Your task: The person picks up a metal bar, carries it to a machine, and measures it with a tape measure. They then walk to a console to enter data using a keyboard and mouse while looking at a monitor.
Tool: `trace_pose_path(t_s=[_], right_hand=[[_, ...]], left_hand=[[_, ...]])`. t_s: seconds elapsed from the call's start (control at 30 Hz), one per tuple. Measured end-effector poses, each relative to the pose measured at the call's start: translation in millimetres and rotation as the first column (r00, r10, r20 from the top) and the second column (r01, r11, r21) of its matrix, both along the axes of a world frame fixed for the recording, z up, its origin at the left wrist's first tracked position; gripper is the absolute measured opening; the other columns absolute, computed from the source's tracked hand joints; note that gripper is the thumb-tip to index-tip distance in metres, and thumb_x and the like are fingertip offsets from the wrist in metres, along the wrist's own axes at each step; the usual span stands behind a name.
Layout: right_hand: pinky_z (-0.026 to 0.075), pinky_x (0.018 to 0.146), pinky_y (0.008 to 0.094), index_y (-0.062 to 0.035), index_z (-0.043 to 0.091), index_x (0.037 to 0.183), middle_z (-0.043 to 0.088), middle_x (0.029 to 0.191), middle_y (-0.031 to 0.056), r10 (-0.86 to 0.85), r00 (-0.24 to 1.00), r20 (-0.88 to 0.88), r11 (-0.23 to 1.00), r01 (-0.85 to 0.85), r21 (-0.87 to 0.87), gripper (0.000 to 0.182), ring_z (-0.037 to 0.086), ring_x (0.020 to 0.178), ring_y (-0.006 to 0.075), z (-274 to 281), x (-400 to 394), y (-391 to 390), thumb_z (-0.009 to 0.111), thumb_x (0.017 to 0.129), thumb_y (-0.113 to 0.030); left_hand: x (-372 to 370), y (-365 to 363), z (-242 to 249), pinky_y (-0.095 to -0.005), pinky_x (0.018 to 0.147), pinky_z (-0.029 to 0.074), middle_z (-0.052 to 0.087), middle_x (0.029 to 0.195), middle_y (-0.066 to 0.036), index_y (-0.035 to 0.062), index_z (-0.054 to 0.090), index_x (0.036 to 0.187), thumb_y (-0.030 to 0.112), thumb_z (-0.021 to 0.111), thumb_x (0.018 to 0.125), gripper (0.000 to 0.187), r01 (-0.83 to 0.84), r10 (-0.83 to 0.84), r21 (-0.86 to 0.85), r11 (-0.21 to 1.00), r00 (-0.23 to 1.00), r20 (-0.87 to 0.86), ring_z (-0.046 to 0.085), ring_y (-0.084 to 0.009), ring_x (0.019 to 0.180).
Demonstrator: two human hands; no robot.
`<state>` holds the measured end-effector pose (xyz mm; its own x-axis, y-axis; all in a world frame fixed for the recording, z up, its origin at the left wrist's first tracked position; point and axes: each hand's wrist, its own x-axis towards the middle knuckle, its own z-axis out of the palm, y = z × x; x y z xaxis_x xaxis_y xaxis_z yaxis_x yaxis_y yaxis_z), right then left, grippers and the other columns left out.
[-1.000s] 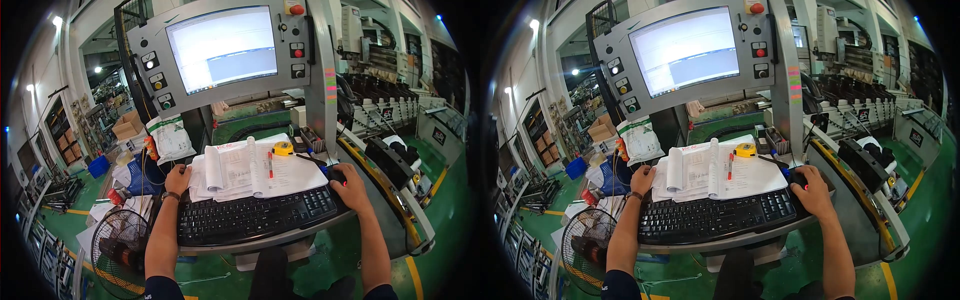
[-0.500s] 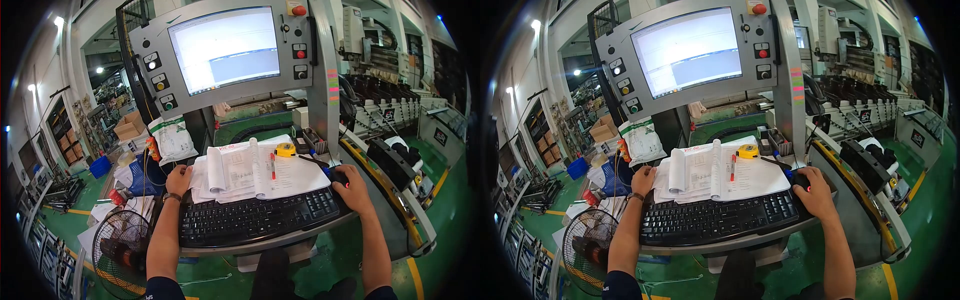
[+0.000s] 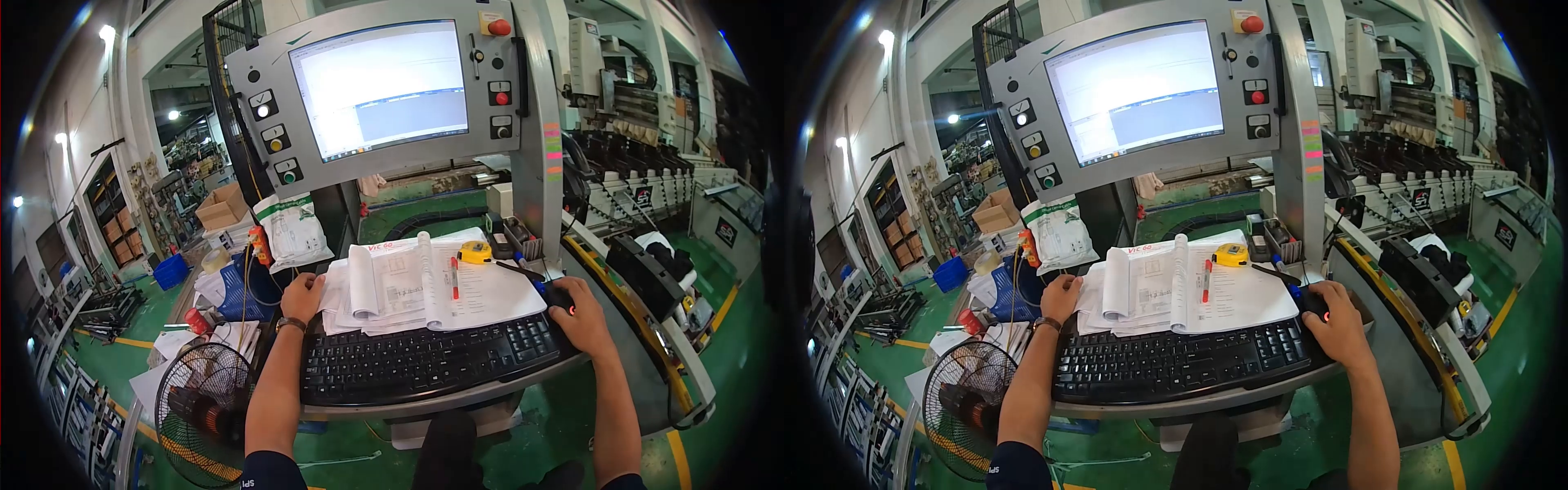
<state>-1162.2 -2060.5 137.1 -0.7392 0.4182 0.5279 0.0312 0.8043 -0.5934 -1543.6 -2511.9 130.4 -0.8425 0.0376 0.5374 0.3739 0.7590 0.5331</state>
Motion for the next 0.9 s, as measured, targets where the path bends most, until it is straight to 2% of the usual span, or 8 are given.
trace_pose_path(t_s=[0.23,0.37,0.9], right_hand=[[0.050,0.113,0.0472,-0.0033,0.062,0.145,0.056,0.155,0.0189,0.041,0.998,0.042,0.999,-0.041,-0.007,0.054,0.059,0.140,0.0411,-2.0,-1.9,1.9,0.072,0.097,-0.028],[0.049,0.114,0.0475,-0.0032,0.061,0.146,0.056,0.155,0.0195,0.034,0.998,0.054,0.999,-0.034,-0.001,0.054,0.058,0.140,0.0418,-1.8,-2.2,1.4,0.072,0.099,-0.029],[0.048,0.115,0.0482,-0.0037,0.064,0.145,0.055,0.157,0.0201,0.049,0.998,0.050,0.999,-0.050,0.017,0.051,0.058,0.141,0.0423,-6.3,-3.5,5.3,0.072,0.102,-0.031]], left_hand=[[1.2,0.4,0.4,-0.0443,0.090,0.062,0.084,0.108,-0.017,0.0074,0.082,0.118,0.049,0.076,0.097,0.047,-0.001,0.001,0.010,1.000,1.000,0.015,0.081,-0.0355,0.102],[0.8,-0.2,-0.3,-0.0451,0.090,0.062,0.084,0.107,-0.013,0.0093,0.082,0.118,0.051,0.074,0.098,0.047,-0.011,0.011,-0.015,1.000,1.000,0.019,0.080,-0.0338,0.102],[-2.1,-0.7,-1.9,-0.0445,0.090,0.062,0.084,0.107,-0.014,0.0085,0.083,0.117,0.051,0.074,0.098,0.047,0.005,-0.005,-0.017,1.000,1.000,0.011,0.081,-0.0337,0.102]])
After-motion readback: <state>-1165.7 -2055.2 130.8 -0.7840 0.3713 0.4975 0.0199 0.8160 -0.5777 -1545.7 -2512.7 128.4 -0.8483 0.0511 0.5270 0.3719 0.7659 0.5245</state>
